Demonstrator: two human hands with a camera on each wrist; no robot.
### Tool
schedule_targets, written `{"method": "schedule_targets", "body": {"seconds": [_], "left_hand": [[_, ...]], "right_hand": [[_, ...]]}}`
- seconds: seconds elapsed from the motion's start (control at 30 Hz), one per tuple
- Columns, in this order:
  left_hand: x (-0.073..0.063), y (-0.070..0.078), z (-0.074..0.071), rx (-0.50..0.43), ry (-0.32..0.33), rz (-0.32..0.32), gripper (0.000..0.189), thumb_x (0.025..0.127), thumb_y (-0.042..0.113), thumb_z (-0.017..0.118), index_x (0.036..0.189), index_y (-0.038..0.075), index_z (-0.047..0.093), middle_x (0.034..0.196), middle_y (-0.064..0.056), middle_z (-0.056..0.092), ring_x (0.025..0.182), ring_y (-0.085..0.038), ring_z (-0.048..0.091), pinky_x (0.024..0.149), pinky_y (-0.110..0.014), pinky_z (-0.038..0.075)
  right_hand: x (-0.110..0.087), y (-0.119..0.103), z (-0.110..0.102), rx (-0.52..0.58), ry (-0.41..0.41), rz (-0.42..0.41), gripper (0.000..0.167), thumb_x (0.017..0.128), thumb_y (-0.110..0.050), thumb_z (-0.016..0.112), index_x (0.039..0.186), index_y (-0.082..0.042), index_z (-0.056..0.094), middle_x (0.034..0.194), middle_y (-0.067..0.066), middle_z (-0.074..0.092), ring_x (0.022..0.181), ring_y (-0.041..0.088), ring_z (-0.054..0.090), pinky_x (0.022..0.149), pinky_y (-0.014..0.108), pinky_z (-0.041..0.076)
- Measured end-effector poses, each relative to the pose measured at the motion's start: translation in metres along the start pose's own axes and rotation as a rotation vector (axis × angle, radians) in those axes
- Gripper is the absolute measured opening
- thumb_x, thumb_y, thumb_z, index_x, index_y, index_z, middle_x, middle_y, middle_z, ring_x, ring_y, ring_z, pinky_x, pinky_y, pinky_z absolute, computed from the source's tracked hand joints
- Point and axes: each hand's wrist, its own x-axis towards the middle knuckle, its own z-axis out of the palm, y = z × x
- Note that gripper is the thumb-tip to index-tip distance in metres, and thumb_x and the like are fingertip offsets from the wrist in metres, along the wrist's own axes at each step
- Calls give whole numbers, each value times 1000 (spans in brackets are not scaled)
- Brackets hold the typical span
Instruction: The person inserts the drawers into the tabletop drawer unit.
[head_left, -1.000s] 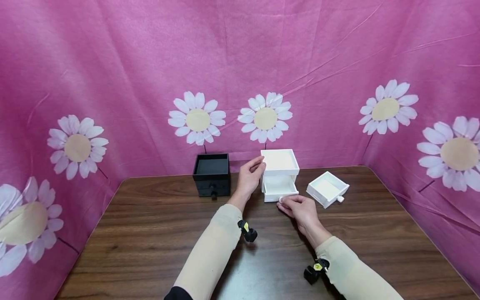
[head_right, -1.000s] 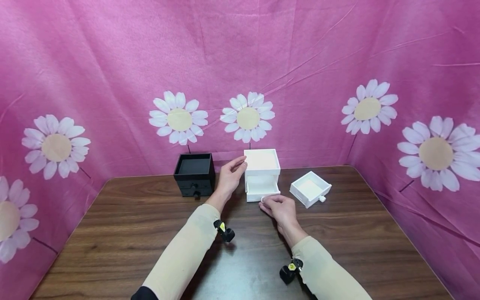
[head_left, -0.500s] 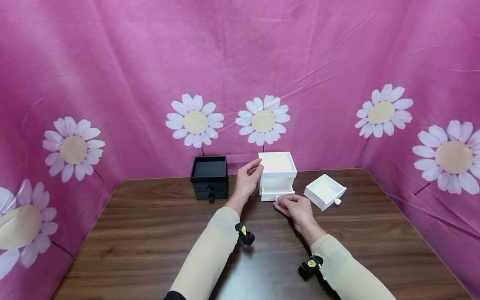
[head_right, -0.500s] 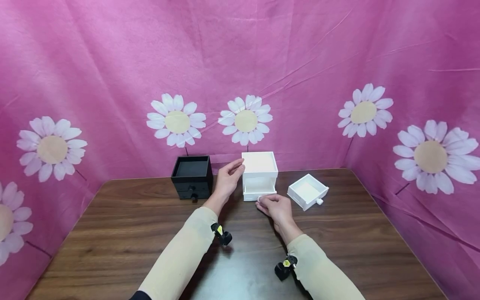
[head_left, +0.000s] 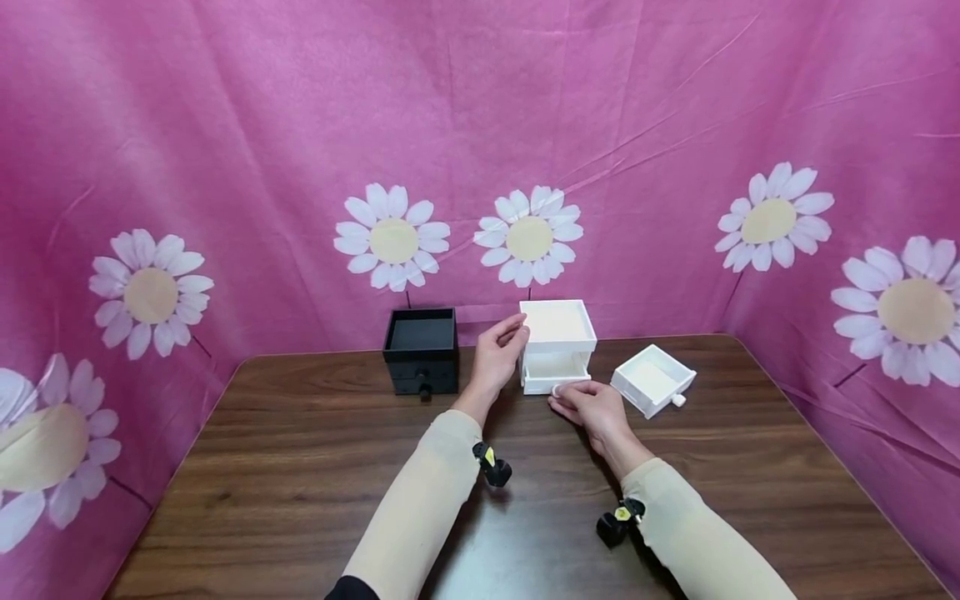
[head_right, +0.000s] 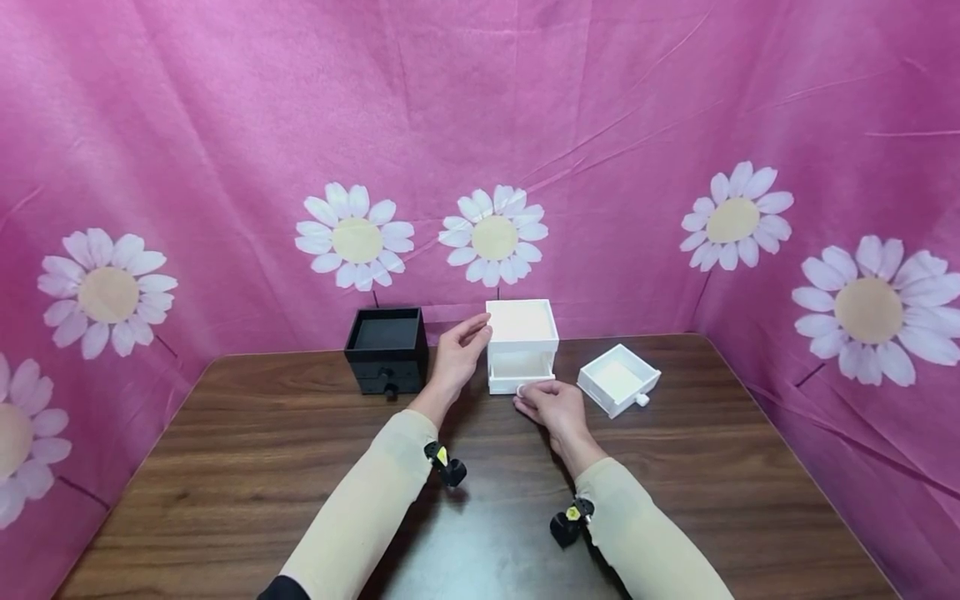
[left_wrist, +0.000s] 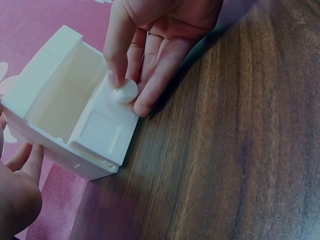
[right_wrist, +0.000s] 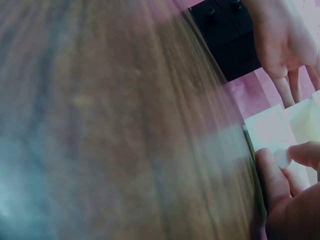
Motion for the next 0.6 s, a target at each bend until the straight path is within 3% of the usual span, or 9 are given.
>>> {"method": "schedule_targets", "body": {"seconds": [0.17, 0.4, 0.6], "left_hand": [[-1, 1, 0, -15, -10, 13, 35, 105, 13, 70, 139, 4, 72, 141, -20, 70, 131, -32, 69, 112, -35, 59], [-2, 0, -1, -12, -6, 60, 34, 105, 14, 69, 137, 5, 74, 136, -18, 73, 124, -22, 73, 106, -26, 60], [-1, -1, -1, -36, -9, 17, 35, 105, 13, 69, 139, 2, 72, 139, -22, 71, 130, -30, 70, 110, -33, 59]], "right_hand": [[4, -1, 0, 11, -4, 3, 11, 99, 11, 65, 107, 16, 69, 89, 6, 73, 82, 14, 80, 87, 30, 68], [8, -5, 0, -4, -21, 10, 15, 101, 9, 64, 114, 17, 65, 90, 6, 73, 82, 13, 79, 88, 29, 67], [12, -6, 1, -18, -27, 19, 18, 101, 9, 65, 116, 18, 64, 89, 7, 73, 82, 13, 79, 88, 29, 68]]}}
